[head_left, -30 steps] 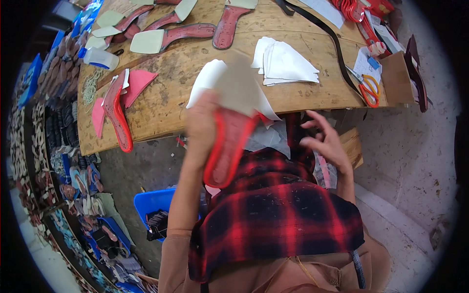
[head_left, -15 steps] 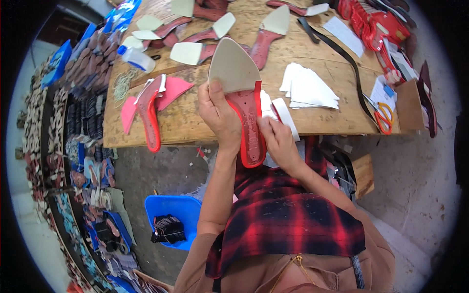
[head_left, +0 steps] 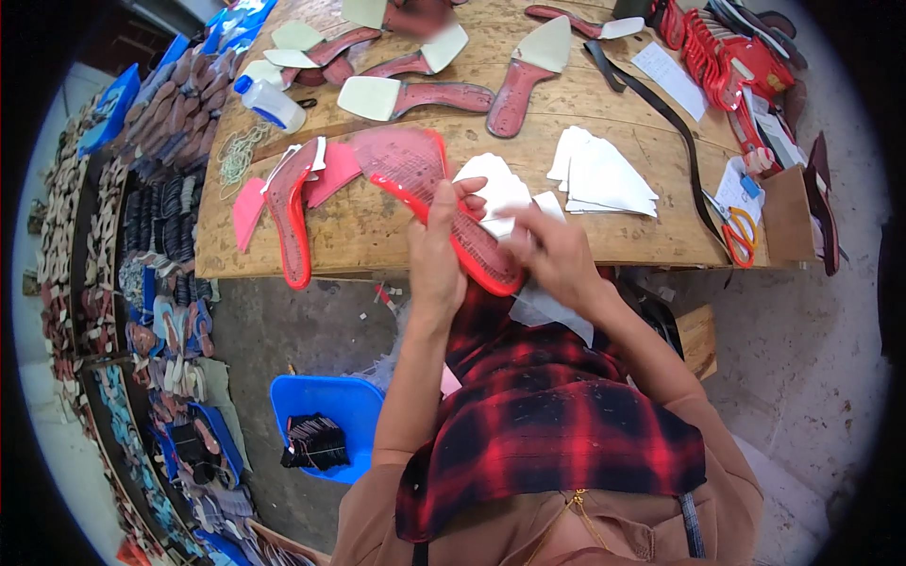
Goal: The person assembles red flip-flops by hand at a wooden workbench. They pick up red slipper soles and white insole pads, align the pads onto the soles, and press them together. The person handles the components one at a time, stacking the finished slippers on the table.
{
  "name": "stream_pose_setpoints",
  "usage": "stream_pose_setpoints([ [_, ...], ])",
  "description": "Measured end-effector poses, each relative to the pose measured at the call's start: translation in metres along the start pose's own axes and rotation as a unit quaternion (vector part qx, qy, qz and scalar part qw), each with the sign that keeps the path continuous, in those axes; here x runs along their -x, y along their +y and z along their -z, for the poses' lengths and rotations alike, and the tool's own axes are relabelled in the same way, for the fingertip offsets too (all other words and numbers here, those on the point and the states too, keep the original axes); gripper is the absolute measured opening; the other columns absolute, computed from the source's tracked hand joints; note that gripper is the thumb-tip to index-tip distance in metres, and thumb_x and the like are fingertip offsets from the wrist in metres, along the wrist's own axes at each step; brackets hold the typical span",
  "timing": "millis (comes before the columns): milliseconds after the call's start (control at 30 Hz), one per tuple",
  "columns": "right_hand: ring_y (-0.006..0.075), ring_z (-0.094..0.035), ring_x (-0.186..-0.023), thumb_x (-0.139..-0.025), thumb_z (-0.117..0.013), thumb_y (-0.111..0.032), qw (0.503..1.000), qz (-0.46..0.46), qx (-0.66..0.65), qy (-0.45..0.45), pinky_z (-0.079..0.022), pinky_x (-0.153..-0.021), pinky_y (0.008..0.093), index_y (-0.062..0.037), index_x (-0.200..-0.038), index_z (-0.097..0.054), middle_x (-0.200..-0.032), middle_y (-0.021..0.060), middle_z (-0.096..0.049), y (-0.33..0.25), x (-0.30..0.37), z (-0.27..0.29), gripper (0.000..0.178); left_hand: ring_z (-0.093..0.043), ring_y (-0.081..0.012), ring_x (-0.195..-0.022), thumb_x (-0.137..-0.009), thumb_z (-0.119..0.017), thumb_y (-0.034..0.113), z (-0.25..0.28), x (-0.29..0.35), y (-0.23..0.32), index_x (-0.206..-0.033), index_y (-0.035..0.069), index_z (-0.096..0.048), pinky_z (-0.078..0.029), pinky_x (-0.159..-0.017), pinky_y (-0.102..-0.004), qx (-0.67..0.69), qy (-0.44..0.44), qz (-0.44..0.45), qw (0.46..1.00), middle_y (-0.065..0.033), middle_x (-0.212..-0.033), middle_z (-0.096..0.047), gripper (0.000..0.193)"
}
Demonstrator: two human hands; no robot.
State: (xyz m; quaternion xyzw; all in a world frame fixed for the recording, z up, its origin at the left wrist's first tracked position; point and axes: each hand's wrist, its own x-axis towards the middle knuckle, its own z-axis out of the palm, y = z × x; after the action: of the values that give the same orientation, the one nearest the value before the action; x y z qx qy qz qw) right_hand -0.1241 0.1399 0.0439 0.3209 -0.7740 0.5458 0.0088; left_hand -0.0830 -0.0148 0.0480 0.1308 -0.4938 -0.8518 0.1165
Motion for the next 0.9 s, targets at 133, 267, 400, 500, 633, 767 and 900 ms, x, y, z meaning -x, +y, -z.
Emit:
stream_pose_setpoints([
  [133, 0.0124, -0.058, -0.069, -0.099, -0.054, -0.033, 0.949, -0.195, -0.229, -0.092, -0.045, -0.061, 0.0318, 0.003, -0.088, -0.064, -0.076, 0.0121, -0.065, -0.001, -0.036, -0.006, 0.039, -0.06, -0.0172, -0.107, -0.098, -0.054, 0.045, -0.021, 0.013, -0.005, -0.127, -0.005, -0.053, -0.048, -0.096, -0.0332, 0.138, -0.032, 0.025, 0.99, -0.0115, -0.115, -0.064, 0.058],
  [267, 0.0114, -0.05, -0.065, -0.101, -0.051, -0.035, 0.945, -0.187, -0.26, -0.06, -0.043, -0.061, 0.0301, 0.0056, -0.084, -0.06, -0.069, 0.0035, -0.056, 0.006, -0.004, -0.033, 0.045, -0.064, -0.0183, -0.095, -0.098, -0.048, 0.053, -0.006, 0.009, -0.003, -0.118, -0.005, -0.059, -0.053, -0.084, -0.0318, 0.078, -0.018, 0.045, 0.996, -0.0134, -0.106, -0.066, 0.062],
  [400, 0.0104, -0.052, -0.062, -0.101, -0.051, -0.032, 0.921, -0.238, -0.264, -0.159, -0.042, -0.059, 0.0273, 0.0016, -0.09, -0.064, -0.071, 0.0036, -0.059, -0.009, 0.044, -0.032, 0.037, -0.06, -0.0165, -0.078, -0.095, -0.048, 0.06, 0.017, 0.012, -0.003, -0.098, 0.0, -0.059, -0.05, -0.07, -0.0289, 0.095, 0.024, 0.015, 0.995, -0.0081, -0.082, -0.06, 0.062],
  [500, 0.0086, -0.055, -0.063, -0.1, -0.052, -0.03, 0.888, -0.278, -0.269, -0.248, -0.042, -0.057, 0.0256, -0.0023, -0.093, -0.067, -0.077, 0.0035, -0.063, -0.023, 0.041, -0.025, 0.032, -0.057, -0.0166, -0.072, -0.094, -0.046, 0.063, 0.036, 0.002, 0.01, -0.095, 0.002, -0.057, -0.048, -0.067, -0.0305, 0.181, 0.046, -0.031, 0.982, -0.0058, -0.076, -0.056, 0.063],
  [633, 0.0174, -0.062, -0.068, -0.095, -0.06, -0.024, 0.992, -0.095, -0.045, -0.076, -0.049, -0.064, 0.0289, -0.0045, -0.096, -0.069, -0.085, 0.0079, -0.067, 0.018, 0.001, -0.015, 0.022, -0.054, -0.0165, -0.069, -0.095, -0.044, 0.063, 0.05, 0.017, 0.028, -0.093, 0.001, -0.055, -0.046, -0.065, -0.031, 0.11, 0.023, -0.026, 0.993, -0.0051, -0.075, -0.054, 0.063],
  [767, 0.0237, -0.064, -0.088, -0.083, -0.067, -0.014, 0.939, 0.138, 0.29, -0.121, -0.054, -0.072, 0.0338, -0.0062, -0.107, -0.063, -0.109, 0.0075, -0.066, 0.054, -0.036, -0.024, 0.026, -0.064, -0.0234, -0.085, -0.094, -0.052, 0.056, 0.083, 0.039, 0.012, -0.112, -0.005, -0.058, -0.054, -0.079, -0.0365, 0.02, 0.013, -0.009, 1.0, -0.0152, -0.094, -0.066, 0.064],
  [900, 0.0229, -0.064, -0.089, -0.078, -0.06, -0.011, 0.865, 0.208, 0.404, -0.212, -0.055, -0.065, 0.0334, -0.002, -0.103, -0.059, -0.115, 0.0112, -0.062, 0.061, -0.033, -0.029, 0.026, -0.066, -0.0289, -0.095, -0.095, -0.058, 0.043, 0.095, 0.054, -0.005, -0.12, -0.008, -0.055, -0.054, -0.086, -0.0414, 0.152, -0.057, 0.037, 0.986, -0.0218, -0.107, -0.065, 0.057],
])
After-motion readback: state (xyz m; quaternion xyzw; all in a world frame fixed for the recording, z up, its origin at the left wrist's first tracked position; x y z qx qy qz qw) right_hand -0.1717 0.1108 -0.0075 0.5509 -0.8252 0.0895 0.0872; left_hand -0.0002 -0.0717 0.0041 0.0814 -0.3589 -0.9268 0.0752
